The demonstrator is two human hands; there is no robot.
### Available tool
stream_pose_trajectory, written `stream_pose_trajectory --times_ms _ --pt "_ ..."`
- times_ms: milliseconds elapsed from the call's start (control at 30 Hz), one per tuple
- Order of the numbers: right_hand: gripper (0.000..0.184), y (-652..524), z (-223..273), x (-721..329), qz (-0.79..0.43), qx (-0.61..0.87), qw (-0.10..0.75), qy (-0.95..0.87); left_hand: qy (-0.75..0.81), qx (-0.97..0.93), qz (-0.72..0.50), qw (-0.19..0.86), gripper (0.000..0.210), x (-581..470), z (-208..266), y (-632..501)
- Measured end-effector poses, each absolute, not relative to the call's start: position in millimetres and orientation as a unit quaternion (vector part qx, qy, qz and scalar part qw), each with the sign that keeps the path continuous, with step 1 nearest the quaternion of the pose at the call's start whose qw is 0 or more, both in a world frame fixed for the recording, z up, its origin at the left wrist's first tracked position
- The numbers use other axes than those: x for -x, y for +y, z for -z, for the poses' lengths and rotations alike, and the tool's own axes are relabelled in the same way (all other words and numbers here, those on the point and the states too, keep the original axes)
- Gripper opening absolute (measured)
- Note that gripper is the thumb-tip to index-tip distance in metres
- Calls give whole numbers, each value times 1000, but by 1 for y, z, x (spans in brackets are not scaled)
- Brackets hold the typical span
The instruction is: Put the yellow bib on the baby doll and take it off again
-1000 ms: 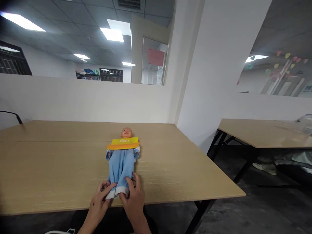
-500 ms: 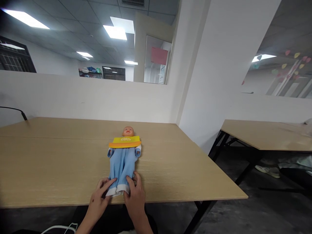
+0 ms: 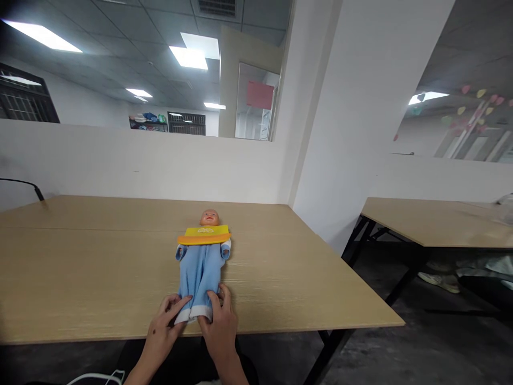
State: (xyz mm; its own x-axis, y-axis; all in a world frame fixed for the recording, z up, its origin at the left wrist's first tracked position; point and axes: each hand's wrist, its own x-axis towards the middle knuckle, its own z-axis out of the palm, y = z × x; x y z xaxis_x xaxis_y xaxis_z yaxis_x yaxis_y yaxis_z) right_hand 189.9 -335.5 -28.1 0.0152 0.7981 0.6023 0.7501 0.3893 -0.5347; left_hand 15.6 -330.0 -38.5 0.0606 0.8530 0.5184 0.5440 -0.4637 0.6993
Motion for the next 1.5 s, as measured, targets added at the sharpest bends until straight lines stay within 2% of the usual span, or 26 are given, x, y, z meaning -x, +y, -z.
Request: stream_pose_trajectory --times_ms 333,833,1033,1500 --pt "51 -334 27 -189 -58 566 451 -688 493 -700 -503 119 54 -22 49 -326" --pt "49 -325 37 -183 2 576 461 -675 496 -719 -487 13 59 -20 59 -318" --pt "47 -328 31 -185 8 575 429 -697 493 -730 -474 9 60 -20 57 -317" --pt "48 -328 27 -182 16 577 437 -690 501 -735 -456 -5 61 -19 57 -316"
